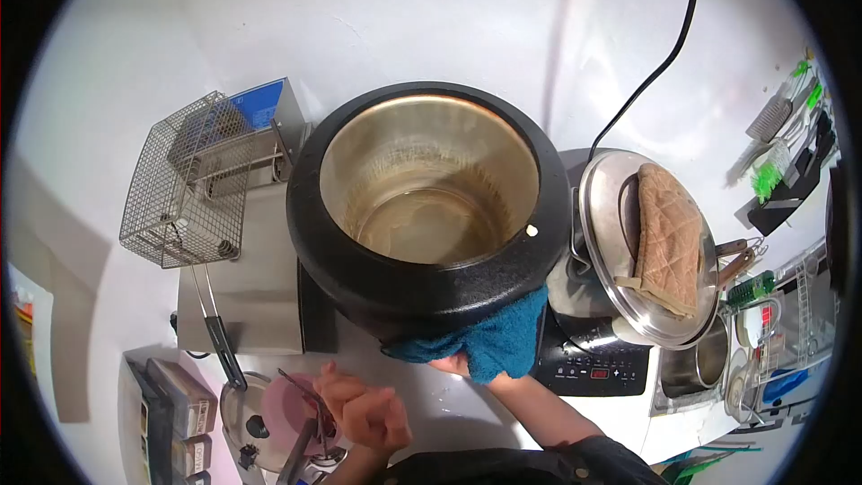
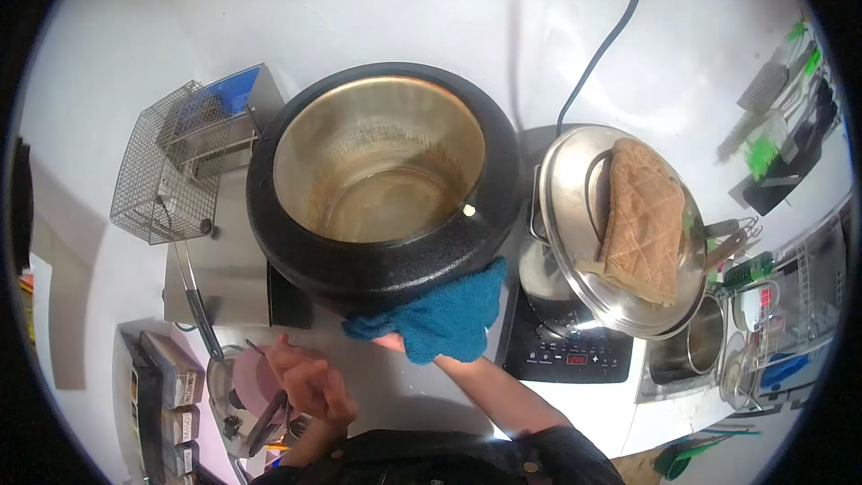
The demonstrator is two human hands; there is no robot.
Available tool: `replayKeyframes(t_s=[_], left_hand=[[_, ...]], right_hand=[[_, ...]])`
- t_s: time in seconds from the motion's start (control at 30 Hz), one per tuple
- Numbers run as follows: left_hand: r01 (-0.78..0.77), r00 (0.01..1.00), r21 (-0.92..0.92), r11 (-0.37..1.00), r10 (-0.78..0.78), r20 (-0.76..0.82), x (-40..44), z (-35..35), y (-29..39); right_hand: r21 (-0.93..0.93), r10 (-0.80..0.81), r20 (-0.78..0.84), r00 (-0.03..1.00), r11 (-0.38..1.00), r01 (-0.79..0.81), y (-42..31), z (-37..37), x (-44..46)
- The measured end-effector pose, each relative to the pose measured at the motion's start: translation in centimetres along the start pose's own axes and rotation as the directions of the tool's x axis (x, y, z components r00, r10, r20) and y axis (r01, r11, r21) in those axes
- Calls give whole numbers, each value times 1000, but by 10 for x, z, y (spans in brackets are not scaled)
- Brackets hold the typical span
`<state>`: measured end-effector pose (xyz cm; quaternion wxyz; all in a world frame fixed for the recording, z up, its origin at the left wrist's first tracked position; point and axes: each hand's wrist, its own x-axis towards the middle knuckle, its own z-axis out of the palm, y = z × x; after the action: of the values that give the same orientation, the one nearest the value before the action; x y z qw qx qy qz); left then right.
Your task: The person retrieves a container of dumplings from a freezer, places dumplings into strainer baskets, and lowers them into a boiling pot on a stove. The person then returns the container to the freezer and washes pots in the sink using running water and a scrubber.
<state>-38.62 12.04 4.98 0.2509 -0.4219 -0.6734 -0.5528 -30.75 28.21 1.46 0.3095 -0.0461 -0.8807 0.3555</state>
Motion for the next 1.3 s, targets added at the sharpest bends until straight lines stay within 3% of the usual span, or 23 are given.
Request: replayKeyframes(t_s=[0.1, 0.33, 0.57, 0.63, 0.67, 0.7, 0.77, 0.8, 0.87, 0.93, 0.97, 1.0, 1.07, 1.1, 1.27, 1.3], left_hand=[[-44, 999, -14, 999, 43, -10, -1, -4, 3], [-39, 970, 10, 999, 41, -239, -35, -24, -2], [-152, 960, -43, 987, 137, -244, -42, -49, 74], [-152, 984, -96, 984, 142, -106, -53, -47, 90], [-119, 992, -111, 987, 123, 33, -60, -43, 87], [-56, 955, -104, 993, 84, 284, -70, -36, 75], [31, 703, -8, 999, -16, 711, -95, -23, 52], [78, 642, 1, 997, -51, 765, -112, -13, 45], [168, 522, 27, 985, -113, 845, -154, 16, 37], [-168, 499, 276, 946, -160, 852, -201, 38, 47], [-326, 488, 385, 863, -195, 851, -222, 38, 57], [-283, 466, 405, 870, -244, 850, -231, 41, 72], [-327, 395, 395, 858, -256, 882, -251, 55, 130], [-345, 356, 401, 849, -277, 892, -268, 59, 157], [-334, 208, 50, 941, 22, 978, -352, 133, 331], [-302, 183, -22, 953, 81, 980, -362, 153, 362]], right_hand=[[-4, 10, 22, 1000, 1000, -9, -1, -2, -8], [-35, 64, 77, 995, 998, -61, -19, -4, -51], [-106, 138, 165, 976, 987, -122, -56, 3, -137], [-73, 187, 200, 962, 982, -175, -63, -10, -173], [-26, 226, 196, 954, 974, -226, -67, -16, -193], [27, 247, 199, 948, 966, -257, -72, -28, -213], [127, 326, 12, 945, 937, -325, -72, -55, -253], [186, 359, -71, 931, 921, -341, -72, -73, -272], [196, 433, -317, 844, 901, -388, -76, -116, -313], [230, 491, -496, 716, 870, -437, -74, -160, -363], [333, 614, -552, 563, 782, -526, -73, -178, -388], [293, 577, -634, 514, 795, -532, -73, -204, -412], [481, 625, -695, 357, 772, -415, -62, -251, -470], [454, 631, -695, 345, 757, -469, -58, -281, -501], [498, 582, -805, 116, 769, -401, -33, -410, -615], [491, 581, -804, 125, 769, -410, -32, -431, -627]])
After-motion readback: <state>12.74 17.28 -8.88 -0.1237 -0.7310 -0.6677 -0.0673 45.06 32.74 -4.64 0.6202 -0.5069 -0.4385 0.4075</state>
